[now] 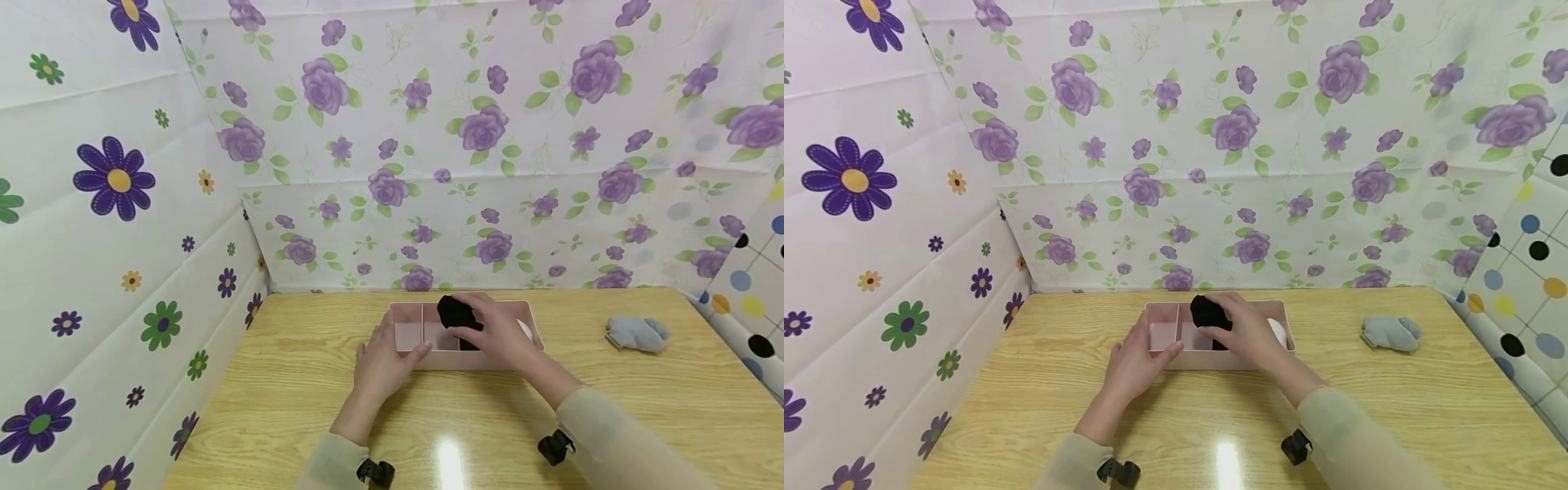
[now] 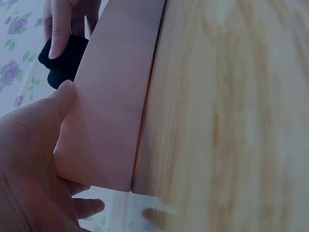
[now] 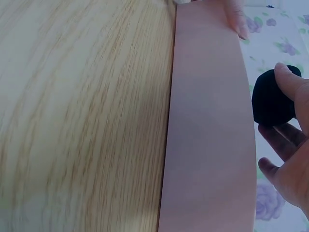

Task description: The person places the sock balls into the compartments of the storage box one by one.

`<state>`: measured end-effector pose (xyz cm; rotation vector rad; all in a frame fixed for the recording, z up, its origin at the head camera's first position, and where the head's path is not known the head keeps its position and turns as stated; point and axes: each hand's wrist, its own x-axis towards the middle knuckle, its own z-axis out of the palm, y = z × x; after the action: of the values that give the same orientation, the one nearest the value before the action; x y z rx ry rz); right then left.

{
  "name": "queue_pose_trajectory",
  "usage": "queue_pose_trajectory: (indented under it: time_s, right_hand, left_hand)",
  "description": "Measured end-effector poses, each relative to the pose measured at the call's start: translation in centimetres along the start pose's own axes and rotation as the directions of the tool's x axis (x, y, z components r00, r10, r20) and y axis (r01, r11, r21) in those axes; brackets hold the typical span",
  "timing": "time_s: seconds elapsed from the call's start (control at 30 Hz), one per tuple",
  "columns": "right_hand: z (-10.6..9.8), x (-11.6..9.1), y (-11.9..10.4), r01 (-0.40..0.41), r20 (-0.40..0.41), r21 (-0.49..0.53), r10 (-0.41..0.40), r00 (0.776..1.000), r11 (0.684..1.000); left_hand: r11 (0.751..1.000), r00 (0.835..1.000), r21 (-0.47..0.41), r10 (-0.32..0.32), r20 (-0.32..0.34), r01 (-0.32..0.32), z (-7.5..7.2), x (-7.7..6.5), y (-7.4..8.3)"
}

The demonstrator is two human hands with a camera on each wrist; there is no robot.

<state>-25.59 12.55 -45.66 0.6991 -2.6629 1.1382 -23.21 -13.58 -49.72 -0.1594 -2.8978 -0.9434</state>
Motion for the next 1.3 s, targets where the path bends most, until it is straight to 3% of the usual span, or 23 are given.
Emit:
queue_pose_trajectory:
  time_s: [0.27,0.7,1.3]
  right_hand:
    - [1.0,0.4,0.0,-0.024,0.013,0.048,0.023,1.0,0.999]
    - [2.1,0.9,0.3,-0.034,0.041,0.01,0.033,0.999,0.999]
    - [0.5,0.0,0.8,-0.043,0.025,-0.093,0.045,0.999,0.995]
  left_hand:
    - [1.0,1.0,-0.015,-0.009,0.005,0.009,0.0,0.0,0.1]
    - [1.0,1.0,-0.016,0.006,0.008,-0.006,-0.1,0.0,0.0]
    - [1.0,1.0,0.003,0.016,-0.01,-0.016,-0.1,-0.1,0.0]
